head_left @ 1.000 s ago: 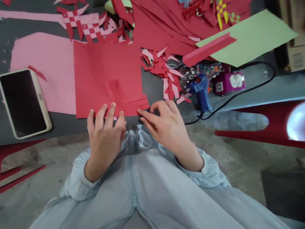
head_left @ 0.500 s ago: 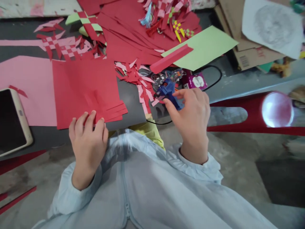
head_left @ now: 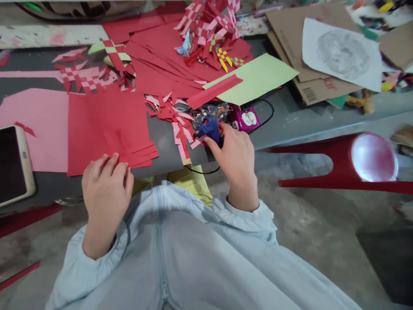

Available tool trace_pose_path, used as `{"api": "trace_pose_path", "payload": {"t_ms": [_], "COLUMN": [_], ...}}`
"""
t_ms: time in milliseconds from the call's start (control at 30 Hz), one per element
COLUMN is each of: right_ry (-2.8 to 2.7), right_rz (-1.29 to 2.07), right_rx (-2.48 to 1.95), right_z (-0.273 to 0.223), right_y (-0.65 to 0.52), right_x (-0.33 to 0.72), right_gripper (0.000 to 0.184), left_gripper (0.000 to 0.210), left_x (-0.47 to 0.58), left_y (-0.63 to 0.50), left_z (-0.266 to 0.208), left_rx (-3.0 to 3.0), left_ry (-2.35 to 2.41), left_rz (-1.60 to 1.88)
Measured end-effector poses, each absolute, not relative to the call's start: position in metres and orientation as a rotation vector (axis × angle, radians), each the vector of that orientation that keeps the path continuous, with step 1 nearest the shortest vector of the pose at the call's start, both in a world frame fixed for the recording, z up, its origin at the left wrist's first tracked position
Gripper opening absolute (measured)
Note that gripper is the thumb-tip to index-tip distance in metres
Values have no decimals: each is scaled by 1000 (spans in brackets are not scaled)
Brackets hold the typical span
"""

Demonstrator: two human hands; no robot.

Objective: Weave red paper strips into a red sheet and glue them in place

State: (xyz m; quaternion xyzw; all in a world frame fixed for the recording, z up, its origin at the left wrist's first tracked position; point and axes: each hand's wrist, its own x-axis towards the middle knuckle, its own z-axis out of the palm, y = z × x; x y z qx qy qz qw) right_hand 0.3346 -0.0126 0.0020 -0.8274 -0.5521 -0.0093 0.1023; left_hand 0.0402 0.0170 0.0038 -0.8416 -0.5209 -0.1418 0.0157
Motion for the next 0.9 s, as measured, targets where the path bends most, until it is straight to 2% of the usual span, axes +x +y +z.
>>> {"api": "trace_pose_path", "payload": {"t_ms": [233,600,733,900], "right_ry": [-1642,-1703,-1655,-1513], "right_rz": [-44,-19,222,756], "right_rx": [-2384,-2100,-1883,-1577], "right_z": [-5,7,7,1], "right_y": [-9,-48,-63,-72], "right_x": [337,334,334,330], "right_gripper": [46,41,37,40], "left_gripper": [28,29,31,35], "left_x": [46,48,52,57], "left_y": [18,24,22,21], "left_z": [9,14,16,17], "left_rx": [-2572,-2616,-2616,-2618], "left_ry": [-1611,-1743,-1777,-1831], "left_rz": [-314,-322,-309,-289]}}
